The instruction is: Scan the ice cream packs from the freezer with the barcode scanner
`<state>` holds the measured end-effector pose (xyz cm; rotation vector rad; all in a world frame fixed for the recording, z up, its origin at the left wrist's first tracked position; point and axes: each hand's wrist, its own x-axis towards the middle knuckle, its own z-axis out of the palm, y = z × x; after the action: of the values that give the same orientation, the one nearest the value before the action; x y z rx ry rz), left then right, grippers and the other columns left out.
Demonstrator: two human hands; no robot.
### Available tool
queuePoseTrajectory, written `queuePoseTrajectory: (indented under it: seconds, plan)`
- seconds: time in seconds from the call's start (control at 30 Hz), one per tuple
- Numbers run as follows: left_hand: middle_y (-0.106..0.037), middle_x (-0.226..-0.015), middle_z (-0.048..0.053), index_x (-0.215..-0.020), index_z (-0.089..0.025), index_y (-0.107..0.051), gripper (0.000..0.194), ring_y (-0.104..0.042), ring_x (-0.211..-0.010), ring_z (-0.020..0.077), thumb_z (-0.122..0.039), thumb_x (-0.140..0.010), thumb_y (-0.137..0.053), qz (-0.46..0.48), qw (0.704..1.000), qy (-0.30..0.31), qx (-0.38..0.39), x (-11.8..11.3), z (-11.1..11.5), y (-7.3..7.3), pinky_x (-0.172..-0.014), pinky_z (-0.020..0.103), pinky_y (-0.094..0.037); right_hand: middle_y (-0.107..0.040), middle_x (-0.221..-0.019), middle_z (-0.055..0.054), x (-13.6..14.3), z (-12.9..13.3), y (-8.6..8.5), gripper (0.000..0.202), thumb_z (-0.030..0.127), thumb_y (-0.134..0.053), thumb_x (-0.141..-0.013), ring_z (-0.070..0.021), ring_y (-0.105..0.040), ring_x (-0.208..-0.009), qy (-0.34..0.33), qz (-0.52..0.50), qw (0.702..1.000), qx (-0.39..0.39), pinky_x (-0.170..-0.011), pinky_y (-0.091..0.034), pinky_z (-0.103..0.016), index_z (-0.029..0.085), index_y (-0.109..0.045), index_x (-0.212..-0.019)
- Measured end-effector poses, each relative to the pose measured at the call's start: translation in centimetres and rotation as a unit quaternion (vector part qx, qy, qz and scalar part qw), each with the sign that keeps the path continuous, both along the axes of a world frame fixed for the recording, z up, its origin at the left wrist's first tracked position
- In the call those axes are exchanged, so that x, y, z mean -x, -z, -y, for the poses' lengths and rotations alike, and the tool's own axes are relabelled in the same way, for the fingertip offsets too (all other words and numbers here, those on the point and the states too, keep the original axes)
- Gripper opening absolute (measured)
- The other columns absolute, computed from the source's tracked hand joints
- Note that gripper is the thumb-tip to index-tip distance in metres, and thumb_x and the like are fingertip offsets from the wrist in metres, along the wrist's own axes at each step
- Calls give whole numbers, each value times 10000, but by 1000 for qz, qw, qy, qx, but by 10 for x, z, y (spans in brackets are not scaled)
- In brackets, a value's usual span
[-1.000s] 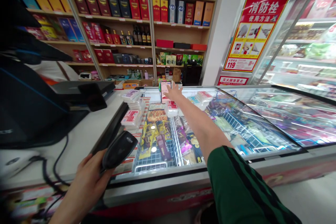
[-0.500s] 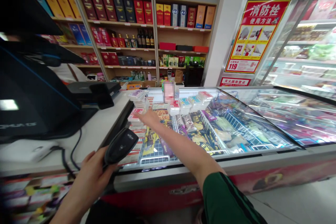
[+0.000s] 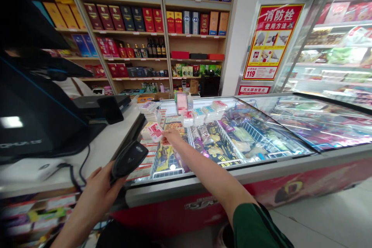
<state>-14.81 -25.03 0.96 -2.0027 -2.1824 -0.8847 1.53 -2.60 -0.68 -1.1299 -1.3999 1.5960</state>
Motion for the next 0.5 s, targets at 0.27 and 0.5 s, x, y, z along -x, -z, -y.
queuePoseTrajectory:
  seconds: [0.27,0.5]
  plan:
    - [-696,-1086,127,-1062,-193,-542,288,-623,-1083,303,-369,-854,-450,-19,999,43,10,-37,-25,-16,-1054,528,-321,-626,-634,16,-92,14,16,100,222,-584,-883,-118,-620,-509,57,18,996,-70,-464,-509,-211,174,-585,-796]
    - [-690,-1099,104,-1106,-190,-541,286,-608,-1105,297,-317,-866,-451,-45,992,117,25,-89,-50,-28,-1067,531,-302,-641,-678,29,-131,25,29,66,259,-563,-876,-120,-649,-566,121,26,982,-145,-450,-470,-176,200,-590,-863]
